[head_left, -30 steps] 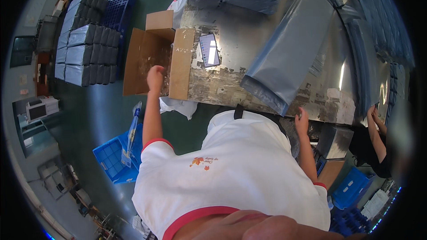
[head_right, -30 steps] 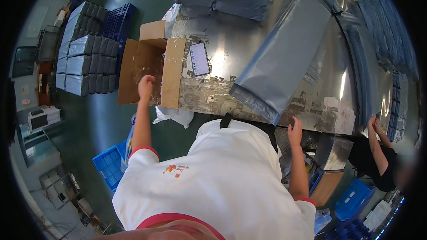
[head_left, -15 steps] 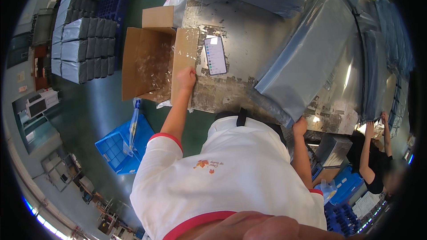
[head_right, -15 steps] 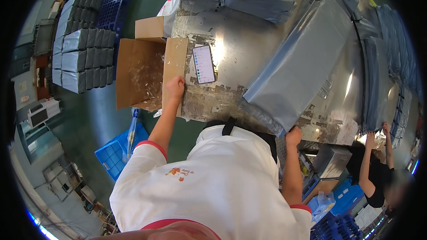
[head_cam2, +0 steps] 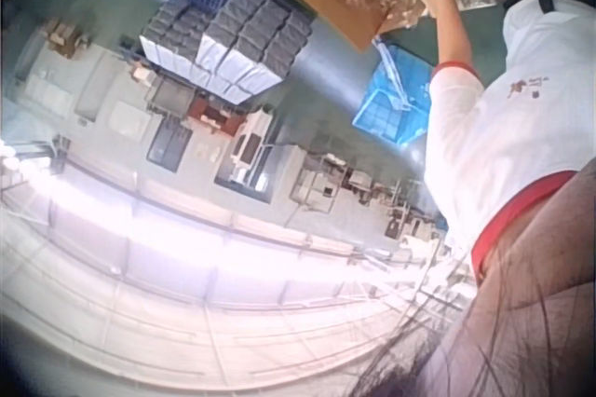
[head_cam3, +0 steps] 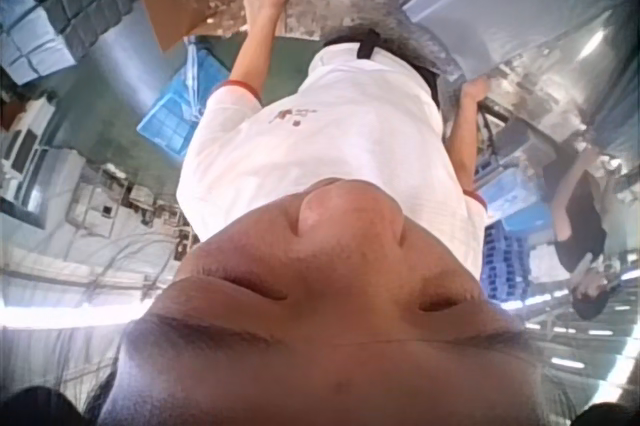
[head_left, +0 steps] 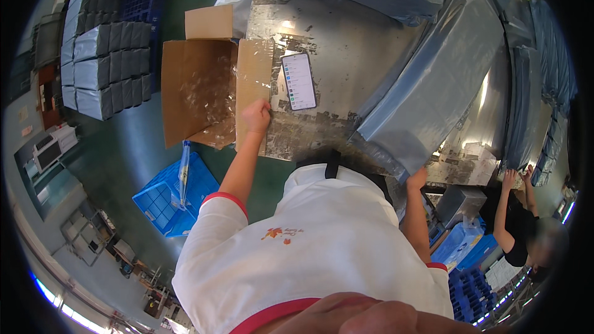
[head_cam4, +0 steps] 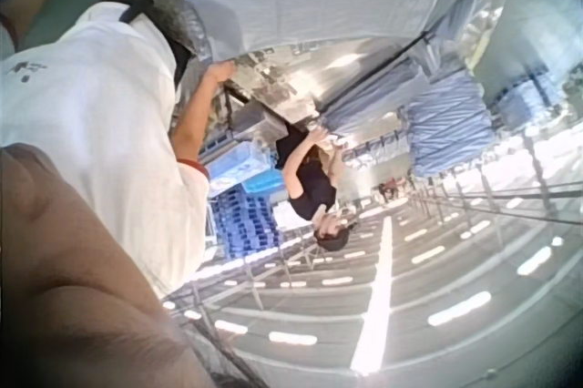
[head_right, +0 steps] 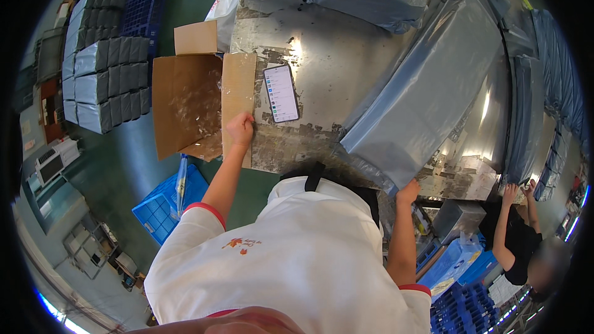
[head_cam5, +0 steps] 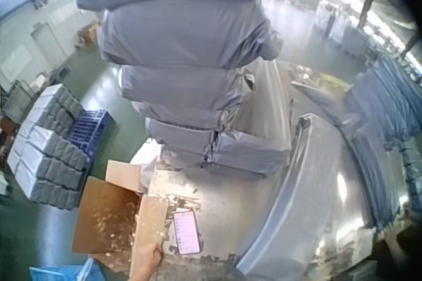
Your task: The person packs blue bundles of paper products into gray protective sleeves, folds the sleeves over, and stacks the completed packages onto a pile on a metal work table.
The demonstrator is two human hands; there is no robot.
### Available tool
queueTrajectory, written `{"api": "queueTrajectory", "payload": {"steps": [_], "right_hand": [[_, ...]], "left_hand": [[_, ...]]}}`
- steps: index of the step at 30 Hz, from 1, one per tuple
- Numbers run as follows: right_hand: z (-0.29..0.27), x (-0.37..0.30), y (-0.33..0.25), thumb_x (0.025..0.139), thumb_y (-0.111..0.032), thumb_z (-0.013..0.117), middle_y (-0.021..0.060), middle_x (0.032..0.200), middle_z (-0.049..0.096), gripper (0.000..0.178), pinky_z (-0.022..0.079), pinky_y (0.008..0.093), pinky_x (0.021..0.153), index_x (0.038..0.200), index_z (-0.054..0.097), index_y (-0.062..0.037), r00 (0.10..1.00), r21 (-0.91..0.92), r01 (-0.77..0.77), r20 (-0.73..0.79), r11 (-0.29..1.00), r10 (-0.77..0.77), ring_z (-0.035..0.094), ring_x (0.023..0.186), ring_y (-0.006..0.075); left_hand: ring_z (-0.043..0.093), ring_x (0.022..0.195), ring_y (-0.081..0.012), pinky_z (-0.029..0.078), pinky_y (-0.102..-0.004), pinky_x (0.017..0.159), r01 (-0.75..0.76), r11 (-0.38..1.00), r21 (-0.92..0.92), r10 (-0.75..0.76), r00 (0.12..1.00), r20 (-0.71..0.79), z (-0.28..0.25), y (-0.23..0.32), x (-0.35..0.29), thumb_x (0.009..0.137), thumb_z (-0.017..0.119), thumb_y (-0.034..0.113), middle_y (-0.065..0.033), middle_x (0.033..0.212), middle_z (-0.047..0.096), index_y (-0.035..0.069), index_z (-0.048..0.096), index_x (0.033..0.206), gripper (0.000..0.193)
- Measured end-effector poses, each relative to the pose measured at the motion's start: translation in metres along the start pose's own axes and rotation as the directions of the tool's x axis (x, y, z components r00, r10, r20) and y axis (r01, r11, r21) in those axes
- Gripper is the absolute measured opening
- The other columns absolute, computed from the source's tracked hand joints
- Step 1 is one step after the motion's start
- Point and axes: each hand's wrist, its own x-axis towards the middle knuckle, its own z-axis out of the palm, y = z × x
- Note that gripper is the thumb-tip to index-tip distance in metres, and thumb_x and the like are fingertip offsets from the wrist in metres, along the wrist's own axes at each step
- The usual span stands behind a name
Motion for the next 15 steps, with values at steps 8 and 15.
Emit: {"api": "queueTrajectory", "payload": {"steps": [8,15], "right_hand": [[0.013,0.002,0.005,0.061,-0.006,0.06,0.0164,0.094,0.049,0.037,0.038,0.0361,0.079,0.094,0.045,-0.0013,0.987,-0.018,-0.15,0.056,0.989,0.151,0.045,0.092,0.0324],[0.01,0.004,0.005,0.064,-0.008,0.06,0.0161,0.093,0.049,0.033,0.038,0.0362,0.08,0.093,0.045,-0.0018,0.979,0.021,-0.177,0.102,0.984,0.174,0.045,0.092,0.0316]], "left_hand": [[0.051,0.049,-0.0231,0.038,-0.0307,0.043,-0.012,1.0,0.016,0.011,1.0,0.021,0.002,-0.004,0.0,0.058,0.045,0.001,-0.007,0.054,0.051,0.01,0.05,0.055,0.011],[0.049,0.046,-0.023,0.037,-0.0313,0.042,-0.029,0.999,0.042,0.029,1.0,0.007,0.004,-0.006,0.0,0.058,0.045,0.002,-0.0064,0.052,0.049,0.011,0.05,0.054,0.011]]}}
